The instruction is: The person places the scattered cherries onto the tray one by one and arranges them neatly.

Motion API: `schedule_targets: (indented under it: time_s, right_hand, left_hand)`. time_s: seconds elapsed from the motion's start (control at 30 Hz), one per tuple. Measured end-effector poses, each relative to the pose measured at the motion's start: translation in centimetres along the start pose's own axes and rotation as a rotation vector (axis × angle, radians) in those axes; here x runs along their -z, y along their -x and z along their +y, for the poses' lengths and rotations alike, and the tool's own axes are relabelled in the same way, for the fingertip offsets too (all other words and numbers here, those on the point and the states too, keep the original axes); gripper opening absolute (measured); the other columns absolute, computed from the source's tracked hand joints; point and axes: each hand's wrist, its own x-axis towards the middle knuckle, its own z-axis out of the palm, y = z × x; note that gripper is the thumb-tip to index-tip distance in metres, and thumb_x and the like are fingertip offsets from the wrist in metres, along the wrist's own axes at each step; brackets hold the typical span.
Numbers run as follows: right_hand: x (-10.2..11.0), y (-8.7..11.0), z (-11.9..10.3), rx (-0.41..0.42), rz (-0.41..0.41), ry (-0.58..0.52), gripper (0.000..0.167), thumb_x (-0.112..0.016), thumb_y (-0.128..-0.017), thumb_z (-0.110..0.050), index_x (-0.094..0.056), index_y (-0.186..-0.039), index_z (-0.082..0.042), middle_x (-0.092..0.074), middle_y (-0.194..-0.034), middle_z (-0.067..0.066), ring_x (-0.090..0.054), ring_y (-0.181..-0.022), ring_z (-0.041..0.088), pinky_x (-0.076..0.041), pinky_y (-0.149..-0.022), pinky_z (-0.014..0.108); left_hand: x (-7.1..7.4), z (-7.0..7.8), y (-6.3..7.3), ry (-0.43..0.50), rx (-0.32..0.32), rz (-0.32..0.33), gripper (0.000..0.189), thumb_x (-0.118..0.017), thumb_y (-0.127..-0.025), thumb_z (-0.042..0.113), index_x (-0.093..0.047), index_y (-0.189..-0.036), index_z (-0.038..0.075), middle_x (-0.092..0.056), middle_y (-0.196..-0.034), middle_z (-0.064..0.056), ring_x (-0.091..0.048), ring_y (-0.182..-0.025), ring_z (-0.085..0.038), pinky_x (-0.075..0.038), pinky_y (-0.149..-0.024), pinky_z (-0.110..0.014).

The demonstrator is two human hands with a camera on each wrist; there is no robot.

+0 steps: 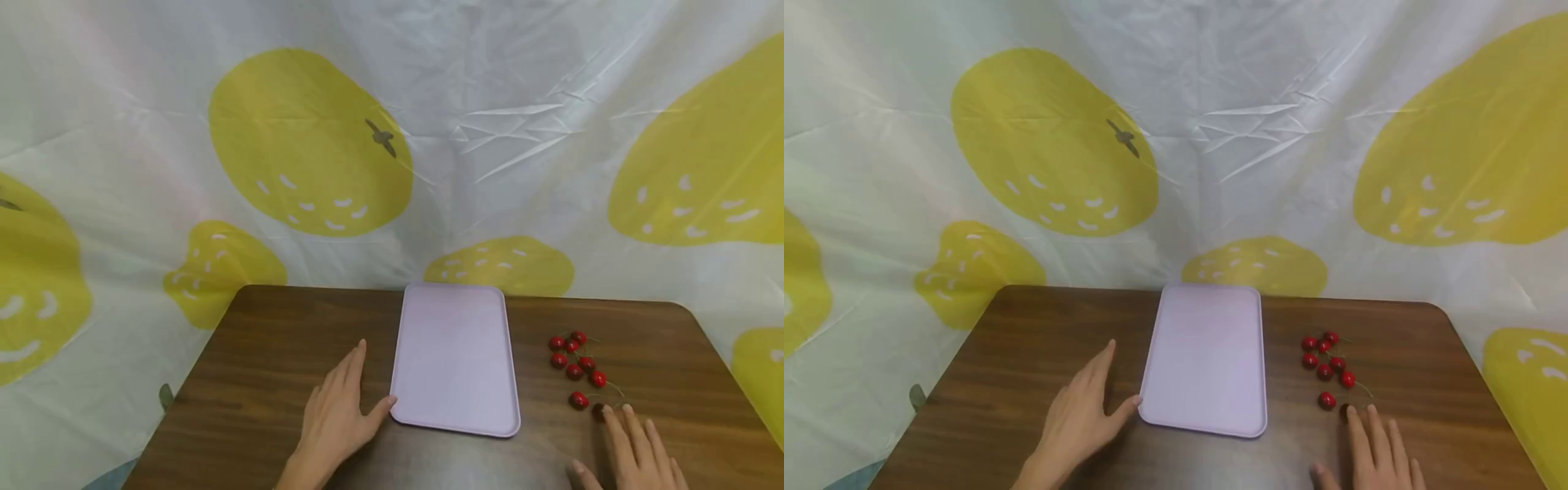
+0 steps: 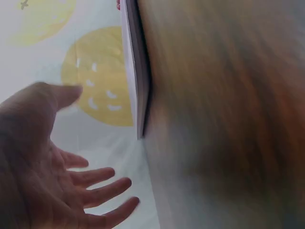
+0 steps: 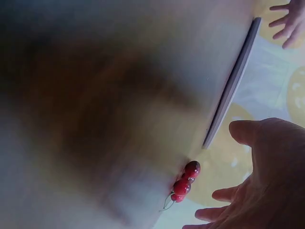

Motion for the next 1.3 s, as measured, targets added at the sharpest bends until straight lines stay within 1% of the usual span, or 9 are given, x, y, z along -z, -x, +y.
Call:
schedule_targets:
  time_s: [0.13,0.27,0.43,0.57,0.7,0.87,1.0,1.17,1.3]
  right_hand:
    - [0.6,-0.5,0.2,0.030,-0.004,0.004,0.106,-0.087,-0.076,-0.055,-0.039,-0.163,-0.018,-0.054,-0.150,0.026,-0.051,-0.132,0.055,-0.044,-0.088,0.077]
    - [1.3,-1.5,0.6,-0.003,-0.092,0.054,0.105,-0.082,-0.081,-0.062,-0.036,-0.162,-0.014,-0.059,-0.125,0.030,-0.055,-0.113,0.055,-0.047,-0.077,0.072]
    - [2.2,-3.1,1.5,-0.048,-0.238,0.096,0.105,-0.070,-0.089,-0.070,-0.029,-0.162,-0.006,-0.058,-0.111,0.033,-0.057,-0.100,0.055,-0.049,-0.065,0.064]
    - [2.9,-4.6,2.1,-0.054,-0.357,0.036,0.105,-0.066,-0.097,-0.063,-0.017,-0.164,0.001,-0.057,-0.111,0.039,-0.062,-0.083,0.046,-0.051,-0.060,0.056]
    - [3.1,-5.5,2.5,-0.040,-0.375,-0.029,0.097,-0.070,-0.099,-0.049,-0.019,-0.161,0.005,-0.061,-0.112,0.039,-0.067,-0.076,0.040,-0.053,-0.057,0.053]
    - [3.2,-6.0,2.7,0.005,-0.314,-0.047,0.082,-0.076,-0.097,-0.037,-0.034,-0.153,0.005,-0.073,-0.103,0.024,-0.070,-0.084,0.046,-0.053,-0.063,0.060]
    - [3.1,-6.4,2.8,0.048,-0.278,-0.060,0.071,-0.080,-0.095,-0.030,-0.043,-0.146,0.003,-0.074,-0.098,0.020,-0.071,-0.081,0.046,-0.052,-0.062,0.061]
    - [3.2,-7.3,2.7,0.028,-0.369,-0.039,0.069,-0.075,-0.098,-0.034,-0.043,-0.144,0.006,-0.072,-0.099,0.024,-0.072,-0.078,0.043,-0.053,-0.060,0.057]
    - [3.1,-7.6,2.6,0.020,-0.417,-0.025,0.069,-0.073,-0.099,-0.036,-0.044,-0.144,0.007,-0.073,-0.102,0.026,-0.072,-0.078,0.043,-0.054,-0.059,0.055]
  left_hand:
    - [-0.4,0.5,-1.0,0.011,0.021,0.042,0.086,-0.073,-0.093,0.059,-0.043,-0.160,0.013,-0.076,-0.125,-0.007,-0.075,-0.103,-0.028,-0.056,-0.078,-0.048]
    - [-0.6,0.7,-2.4,0.028,0.048,0.047,0.066,-0.072,-0.095,0.054,-0.060,-0.144,0.012,-0.079,-0.093,0.005,-0.071,-0.073,-0.017,-0.048,-0.067,-0.041]
    - [-0.8,1.0,-4.0,0.061,0.108,-0.005,0.053,-0.070,-0.095,0.056,-0.072,-0.127,0.013,-0.075,-0.071,0.010,-0.066,-0.059,-0.012,-0.045,-0.057,-0.034]
    - [-1.1,1.3,-5.0,0.083,0.177,-0.045,0.049,-0.071,-0.094,0.056,-0.076,-0.119,0.015,-0.074,-0.068,0.010,-0.068,-0.060,-0.018,-0.045,-0.053,-0.034]
    - [-1.6,1.5,-5.7,0.100,0.214,-0.069,0.043,-0.075,-0.092,0.052,-0.078,-0.112,0.014,-0.075,-0.071,0.003,-0.071,-0.065,-0.028,-0.049,-0.055,-0.039]
    - [-2.3,1.8,-6.7,0.109,0.214,-0.104,0.036,-0.080,-0.090,0.047,-0.077,-0.103,0.013,-0.080,-0.085,-0.011,-0.074,-0.073,-0.037,-0.053,-0.059,-0.044]
    - [-3.0,2.0,-7.3,0.158,0.216,-0.162,0.036,-0.082,-0.088,0.044,-0.074,-0.101,0.011,-0.079,-0.092,-0.016,-0.074,-0.079,-0.039,-0.054,-0.064,-0.046]
    - [-3.7,2.1,-7.8,0.207,0.204,-0.231,0.039,-0.088,-0.083,0.041,-0.069,-0.098,0.011,-0.077,-0.091,-0.016,-0.072,-0.077,-0.034,-0.051,-0.064,-0.044]
    - [-4.1,1.9,-7.9,0.213,0.188,-0.223,0.035,-0.090,-0.082,0.036,-0.068,-0.096,0.013,-0.077,-0.092,-0.016,-0.072,-0.080,-0.035,-0.053,-0.067,-0.046]
